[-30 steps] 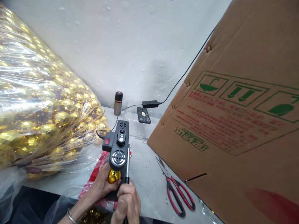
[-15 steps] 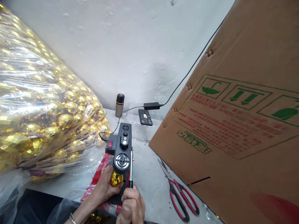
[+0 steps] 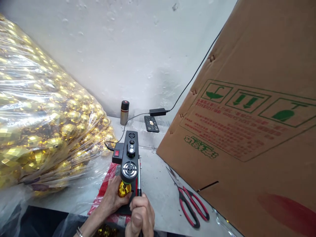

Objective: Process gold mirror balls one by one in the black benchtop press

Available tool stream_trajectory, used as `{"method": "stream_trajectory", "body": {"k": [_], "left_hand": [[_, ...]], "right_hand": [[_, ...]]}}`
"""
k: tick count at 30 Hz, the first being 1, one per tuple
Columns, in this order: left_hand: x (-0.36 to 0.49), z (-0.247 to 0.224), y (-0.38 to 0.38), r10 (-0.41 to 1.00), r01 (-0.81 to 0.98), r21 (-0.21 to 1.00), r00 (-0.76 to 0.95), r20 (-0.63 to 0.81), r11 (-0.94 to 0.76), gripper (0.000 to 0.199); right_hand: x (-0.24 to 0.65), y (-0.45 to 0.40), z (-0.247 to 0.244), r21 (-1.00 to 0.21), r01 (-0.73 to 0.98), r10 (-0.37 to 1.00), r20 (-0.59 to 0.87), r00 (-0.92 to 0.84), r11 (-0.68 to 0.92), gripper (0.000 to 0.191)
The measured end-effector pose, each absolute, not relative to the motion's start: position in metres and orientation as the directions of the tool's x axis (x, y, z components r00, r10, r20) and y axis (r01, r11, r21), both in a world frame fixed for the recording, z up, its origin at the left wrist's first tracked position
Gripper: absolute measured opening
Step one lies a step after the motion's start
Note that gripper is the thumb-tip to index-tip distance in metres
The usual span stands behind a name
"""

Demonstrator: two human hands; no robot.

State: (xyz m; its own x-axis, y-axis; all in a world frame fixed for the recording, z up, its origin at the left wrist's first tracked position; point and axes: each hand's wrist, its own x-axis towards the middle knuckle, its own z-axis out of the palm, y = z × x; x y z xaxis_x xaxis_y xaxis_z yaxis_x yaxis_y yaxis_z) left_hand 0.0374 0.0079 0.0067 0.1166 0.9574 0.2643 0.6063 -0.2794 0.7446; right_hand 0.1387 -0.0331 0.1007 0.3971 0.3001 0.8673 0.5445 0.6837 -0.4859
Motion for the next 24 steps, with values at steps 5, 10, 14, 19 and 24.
{"method": "stream_trajectory", "body": {"k": [5,10,14,19,24], "left_hand": [[0.037,0.003,0.01,0.953,0.603,0.743,0.118,0.279,-0.292,0.037],[0.038,-0.003,0.011,0.949,0.582,0.757,0.092,0.303,-0.298,0.042],[0.035,-0.004,0.01,0.951,0.558,0.774,0.108,0.289,-0.299,0.04],[0.035,0.003,0.013,0.961,0.562,0.782,0.113,0.251,-0.27,0.041],[0.023,0.007,-0.001,0.967,0.559,0.789,0.131,0.219,-0.254,0.047]], "right_hand": [[0.14,-0.034,0.094,-0.495,0.535,0.323,0.864,0.386,0.685,0.042],[0.131,-0.034,0.08,-0.487,0.53,0.298,0.865,0.404,0.694,0.039],[0.139,-0.031,0.063,-0.442,0.556,0.306,0.895,0.323,0.704,0.039],[0.155,-0.038,0.077,-0.371,0.593,0.353,0.923,0.153,0.714,0.037],[0.152,-0.048,0.145,-0.68,0.431,0.599,0.73,0.329,0.593,0.032]]}}
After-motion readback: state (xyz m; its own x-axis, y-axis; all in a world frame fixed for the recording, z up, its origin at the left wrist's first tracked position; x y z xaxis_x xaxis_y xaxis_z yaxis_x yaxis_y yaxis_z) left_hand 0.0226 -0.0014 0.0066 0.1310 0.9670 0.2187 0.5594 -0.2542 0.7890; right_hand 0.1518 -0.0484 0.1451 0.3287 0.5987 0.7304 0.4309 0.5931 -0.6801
